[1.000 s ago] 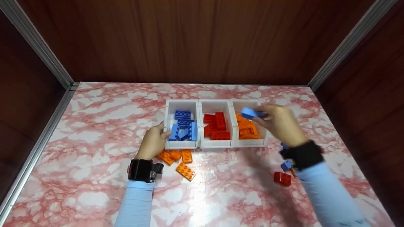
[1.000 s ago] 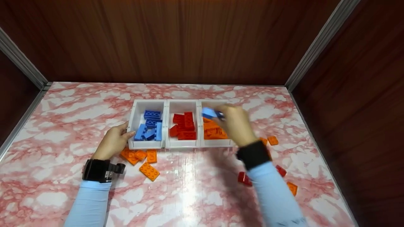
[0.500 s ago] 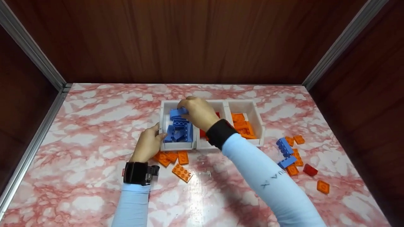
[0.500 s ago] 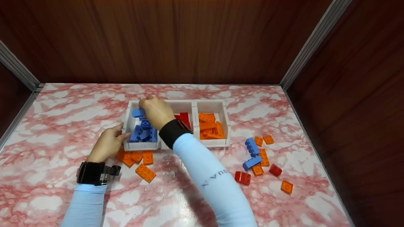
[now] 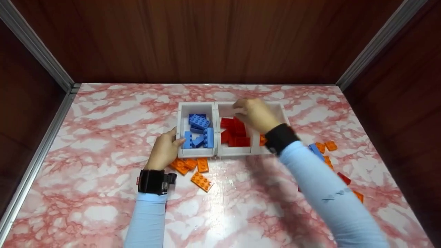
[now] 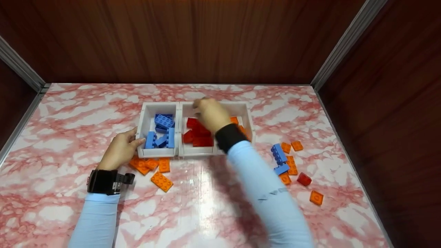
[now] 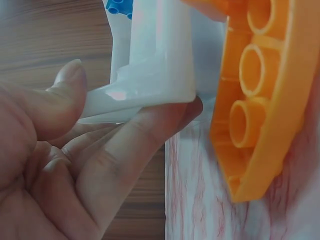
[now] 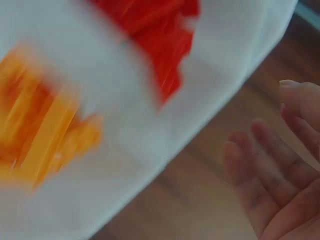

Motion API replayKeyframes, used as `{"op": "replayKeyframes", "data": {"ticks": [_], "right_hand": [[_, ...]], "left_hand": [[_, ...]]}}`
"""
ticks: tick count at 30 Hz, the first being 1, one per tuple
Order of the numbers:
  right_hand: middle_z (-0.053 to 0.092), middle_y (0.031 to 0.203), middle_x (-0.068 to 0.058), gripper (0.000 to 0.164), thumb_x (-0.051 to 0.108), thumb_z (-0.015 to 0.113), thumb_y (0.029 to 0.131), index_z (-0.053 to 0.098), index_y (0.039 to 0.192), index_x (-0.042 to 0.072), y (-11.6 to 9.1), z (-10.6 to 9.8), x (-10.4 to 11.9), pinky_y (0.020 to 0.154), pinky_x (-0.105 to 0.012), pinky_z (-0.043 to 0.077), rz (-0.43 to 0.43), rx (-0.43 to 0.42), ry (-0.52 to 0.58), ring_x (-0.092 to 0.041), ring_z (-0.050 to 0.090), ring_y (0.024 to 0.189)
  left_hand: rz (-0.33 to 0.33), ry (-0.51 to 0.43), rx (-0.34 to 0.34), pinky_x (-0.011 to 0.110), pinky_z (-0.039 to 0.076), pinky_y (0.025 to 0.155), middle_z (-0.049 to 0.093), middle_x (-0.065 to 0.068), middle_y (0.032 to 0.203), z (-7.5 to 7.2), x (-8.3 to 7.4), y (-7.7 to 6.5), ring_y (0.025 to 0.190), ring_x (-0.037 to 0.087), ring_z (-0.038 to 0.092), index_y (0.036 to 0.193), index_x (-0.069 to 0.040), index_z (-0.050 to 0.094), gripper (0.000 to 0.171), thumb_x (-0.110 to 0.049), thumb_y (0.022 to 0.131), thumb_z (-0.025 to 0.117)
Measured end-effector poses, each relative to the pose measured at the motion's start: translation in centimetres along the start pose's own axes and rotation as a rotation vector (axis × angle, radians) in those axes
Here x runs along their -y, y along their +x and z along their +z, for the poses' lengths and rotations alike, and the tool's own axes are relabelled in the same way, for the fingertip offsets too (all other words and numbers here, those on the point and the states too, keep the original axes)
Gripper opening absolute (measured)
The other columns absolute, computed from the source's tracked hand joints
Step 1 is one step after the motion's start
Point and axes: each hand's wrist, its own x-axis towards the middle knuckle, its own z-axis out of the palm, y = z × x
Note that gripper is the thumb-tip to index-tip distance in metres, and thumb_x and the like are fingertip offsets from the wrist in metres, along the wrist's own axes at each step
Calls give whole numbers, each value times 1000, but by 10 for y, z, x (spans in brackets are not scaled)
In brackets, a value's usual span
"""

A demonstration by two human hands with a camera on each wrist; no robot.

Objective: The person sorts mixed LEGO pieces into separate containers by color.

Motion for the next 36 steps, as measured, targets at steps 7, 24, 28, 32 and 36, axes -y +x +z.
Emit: {"op": "replayKeyframes", "data": {"ticks": [7, 24, 28, 32, 36], "right_hand": [[71, 107, -17, 20, 5, 73, 89, 73, 109, 1, -64, -61, -73, 81, -49, 55, 132, -98, -80, -34, 67, 94], [66, 110, -25, 45, 25, 70, 94, 62, 128, -4, -190, -49, -150, 83, -53, 53, 574, 202, -43, -35, 63, 95], [61, 118, -30, 52, 24, 67, 96, 53, 136, -6, -193, -44, -150, 85, -54, 53, 639, 251, -27, -37, 63, 97], [61, 116, -31, 47, 21, 66, 96, 56, 133, -8, -192, -45, -149, 83, -53, 54, 652, 231, -20, -36, 64, 92], [63, 112, -31, 44, 21, 66, 96, 59, 129, -8, -187, -56, -142, 82, -55, 54, 629, 110, -21, -39, 64, 91]], "left_hand": [[-4, -10, 11, 45, 42, 104, 55, 18, 139, -1, 1, 1, 123, 29, 55, 152, -4, 36, 56, -19, 102, 57], [22, 9, 21, 45, 43, 103, 56, 18, 138, -2, 0, 1, 121, 26, 55, 152, -5, 37, 55, -20, 103, 56], [18, -9, 27, 44, 45, 101, 57, 17, 137, -2, 0, 2, 117, 26, 58, 152, -5, 38, 54, -19, 103, 56], [12, -16, 26, 44, 47, 99, 59, 17, 135, -2, -1, 1, 115, 25, 59, 152, -6, 39, 54, -19, 102, 56], [7, -18, 26, 44, 48, 97, 60, 16, 133, -2, 0, 0, 111, 25, 60, 151, -8, 41, 52, -19, 102, 57]]}}
